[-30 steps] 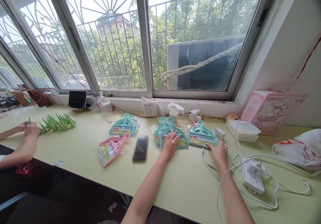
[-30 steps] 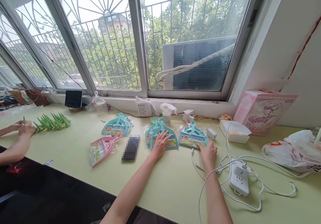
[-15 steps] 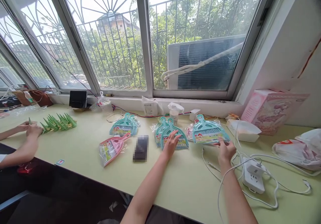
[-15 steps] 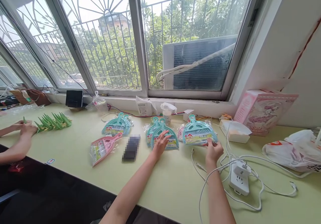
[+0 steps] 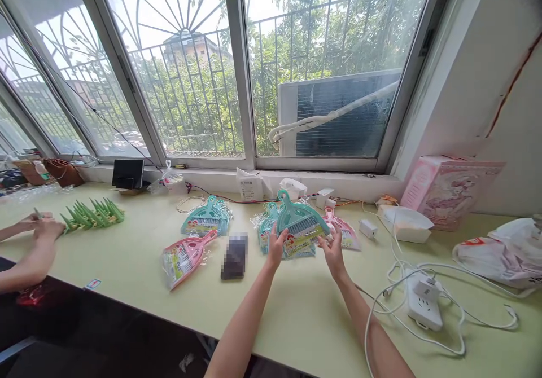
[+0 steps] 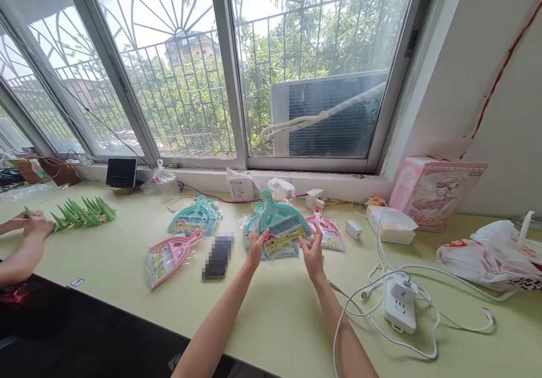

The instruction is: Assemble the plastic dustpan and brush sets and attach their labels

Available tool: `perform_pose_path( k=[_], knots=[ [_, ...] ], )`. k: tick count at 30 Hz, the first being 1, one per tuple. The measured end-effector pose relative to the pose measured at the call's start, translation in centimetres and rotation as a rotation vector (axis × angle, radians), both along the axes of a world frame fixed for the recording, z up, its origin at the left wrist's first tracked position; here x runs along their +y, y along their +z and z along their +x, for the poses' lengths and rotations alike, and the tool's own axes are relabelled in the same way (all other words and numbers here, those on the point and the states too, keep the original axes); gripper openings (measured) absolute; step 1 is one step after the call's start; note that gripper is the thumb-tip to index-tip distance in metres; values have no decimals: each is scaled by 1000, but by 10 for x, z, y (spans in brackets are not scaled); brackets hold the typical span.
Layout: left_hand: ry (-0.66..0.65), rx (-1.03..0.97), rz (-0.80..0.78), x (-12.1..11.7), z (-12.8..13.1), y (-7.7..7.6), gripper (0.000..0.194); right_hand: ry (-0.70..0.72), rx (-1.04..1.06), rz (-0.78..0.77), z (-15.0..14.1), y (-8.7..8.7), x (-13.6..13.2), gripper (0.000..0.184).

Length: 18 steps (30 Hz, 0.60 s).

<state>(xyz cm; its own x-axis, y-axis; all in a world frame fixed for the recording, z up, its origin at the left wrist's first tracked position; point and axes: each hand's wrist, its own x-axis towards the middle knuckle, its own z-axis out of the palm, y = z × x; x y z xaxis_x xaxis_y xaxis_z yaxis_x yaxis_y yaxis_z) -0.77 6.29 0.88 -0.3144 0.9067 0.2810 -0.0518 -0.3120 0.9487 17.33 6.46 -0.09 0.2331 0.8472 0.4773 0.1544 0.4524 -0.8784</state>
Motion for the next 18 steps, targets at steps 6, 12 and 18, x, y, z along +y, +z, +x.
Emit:
perform_pose_path(
  k=[6, 12, 18],
  knots=[
    [93, 64, 66, -7, 2, 7, 54, -157, -855, 455, -9, 5, -22, 36],
    [174, 62, 116, -8, 4, 4, 53, -10, -901, 383, -16, -1, -25, 29],
    [189, -16, -16, 6, -4, -16, 58, 191, -153, -95, -17, -6, -11, 39]
  ],
)
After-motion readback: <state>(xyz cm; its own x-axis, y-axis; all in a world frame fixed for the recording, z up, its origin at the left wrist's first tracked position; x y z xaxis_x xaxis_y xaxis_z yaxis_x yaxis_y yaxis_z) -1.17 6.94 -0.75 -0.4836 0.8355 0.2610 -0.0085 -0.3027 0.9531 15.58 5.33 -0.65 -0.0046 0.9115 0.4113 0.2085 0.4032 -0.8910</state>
